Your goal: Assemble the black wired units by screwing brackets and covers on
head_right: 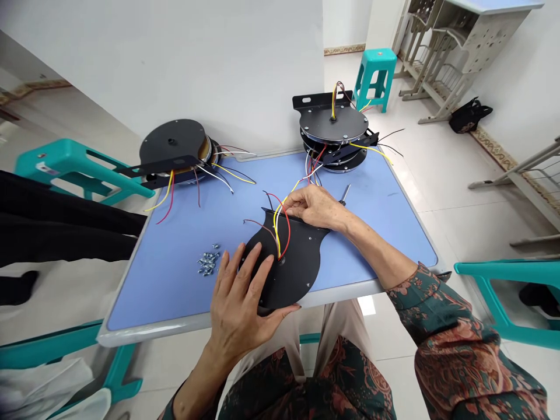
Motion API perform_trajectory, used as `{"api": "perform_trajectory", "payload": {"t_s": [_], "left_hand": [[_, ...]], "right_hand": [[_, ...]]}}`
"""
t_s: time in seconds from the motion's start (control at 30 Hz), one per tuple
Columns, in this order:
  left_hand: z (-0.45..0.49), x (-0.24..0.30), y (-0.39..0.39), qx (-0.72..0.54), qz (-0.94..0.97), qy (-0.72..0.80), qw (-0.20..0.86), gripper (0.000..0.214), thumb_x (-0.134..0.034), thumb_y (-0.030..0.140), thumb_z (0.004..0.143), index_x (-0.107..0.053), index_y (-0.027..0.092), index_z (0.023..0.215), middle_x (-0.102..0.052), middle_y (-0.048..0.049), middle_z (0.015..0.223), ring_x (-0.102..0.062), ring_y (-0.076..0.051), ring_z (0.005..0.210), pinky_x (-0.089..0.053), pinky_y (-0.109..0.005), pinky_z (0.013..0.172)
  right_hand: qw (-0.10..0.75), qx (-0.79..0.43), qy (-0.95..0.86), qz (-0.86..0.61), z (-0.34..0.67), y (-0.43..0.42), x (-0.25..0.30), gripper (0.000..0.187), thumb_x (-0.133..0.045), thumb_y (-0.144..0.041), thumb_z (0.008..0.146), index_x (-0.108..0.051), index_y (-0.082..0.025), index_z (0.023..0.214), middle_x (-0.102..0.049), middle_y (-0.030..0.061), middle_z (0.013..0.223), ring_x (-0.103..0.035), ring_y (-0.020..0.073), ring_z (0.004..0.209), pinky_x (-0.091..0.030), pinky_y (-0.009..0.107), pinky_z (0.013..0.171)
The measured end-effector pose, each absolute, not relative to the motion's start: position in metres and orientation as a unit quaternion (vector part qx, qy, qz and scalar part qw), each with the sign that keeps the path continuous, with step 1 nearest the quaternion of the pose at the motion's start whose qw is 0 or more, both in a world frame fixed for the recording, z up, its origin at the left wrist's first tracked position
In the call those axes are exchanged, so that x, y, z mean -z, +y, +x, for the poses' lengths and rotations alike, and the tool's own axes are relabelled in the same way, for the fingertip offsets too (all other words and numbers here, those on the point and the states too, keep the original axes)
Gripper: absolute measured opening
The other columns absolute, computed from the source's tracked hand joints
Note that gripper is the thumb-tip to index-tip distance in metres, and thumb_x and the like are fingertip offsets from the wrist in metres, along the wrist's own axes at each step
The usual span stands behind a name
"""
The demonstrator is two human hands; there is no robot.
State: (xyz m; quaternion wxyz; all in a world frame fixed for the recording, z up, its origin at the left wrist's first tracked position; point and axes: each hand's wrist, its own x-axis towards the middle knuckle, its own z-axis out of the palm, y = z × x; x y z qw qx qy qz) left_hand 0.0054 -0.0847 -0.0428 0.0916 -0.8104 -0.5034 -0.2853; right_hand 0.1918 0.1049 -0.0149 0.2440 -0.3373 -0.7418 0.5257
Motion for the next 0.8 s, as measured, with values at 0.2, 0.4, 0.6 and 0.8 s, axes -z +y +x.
{"api": "perform_trajectory", "payload": {"t_s": [0.2,0.4,0.6,0.8], "left_hand": [[0.009,0.044,-0.091,0.312,-0.823,-0.452,0.146,0.064,-0.077,0.047,0.082,-0.057,0.018,0.135,-0.067,-0.0163,0.13,-0.052,-0.037,0.136,-0.042,-0.061,0.113],[0.022,0.048,-0.09,0.361,-0.83,-0.388,0.175,0.037,-0.079,0.032,0.083,-0.07,0.012,0.112,-0.077,-0.0112,0.109,-0.067,-0.03,0.114,-0.051,-0.051,0.108],[0.026,0.052,-0.088,0.363,-0.839,-0.368,0.173,0.035,-0.081,0.024,0.081,-0.072,0.008,0.111,-0.078,-0.0104,0.107,-0.07,-0.028,0.109,-0.055,-0.046,0.106],[0.026,0.056,-0.088,0.362,-0.839,-0.36,0.189,0.035,-0.082,0.019,0.079,-0.073,0.008,0.11,-0.078,-0.01,0.107,-0.072,-0.028,0.107,-0.059,-0.043,0.1]], "right_hand": [[0.242,-0.535,-0.738,-0.333,0.191,0.102,0.014,0.017,-0.065,-0.023,0.081,-0.076,-0.013,0.09,-0.074,0.0036,0.079,-0.066,0.0151,0.074,-0.049,0.026,0.071],[0.246,-0.538,-0.739,-0.324,0.191,0.101,0.014,0.016,-0.064,-0.022,0.08,-0.075,-0.013,0.089,-0.073,0.0025,0.076,-0.066,0.0143,0.073,-0.048,0.027,0.071],[0.248,-0.537,-0.739,-0.323,0.191,0.1,0.014,0.015,-0.065,-0.022,0.08,-0.075,-0.013,0.087,-0.072,0.0018,0.075,-0.066,0.0144,0.072,-0.049,0.027,0.072],[0.248,-0.538,-0.739,-0.321,0.19,0.1,0.014,0.015,-0.064,-0.02,0.08,-0.075,-0.013,0.088,-0.074,0.0023,0.077,-0.067,0.0148,0.074,-0.05,0.028,0.074]]}}
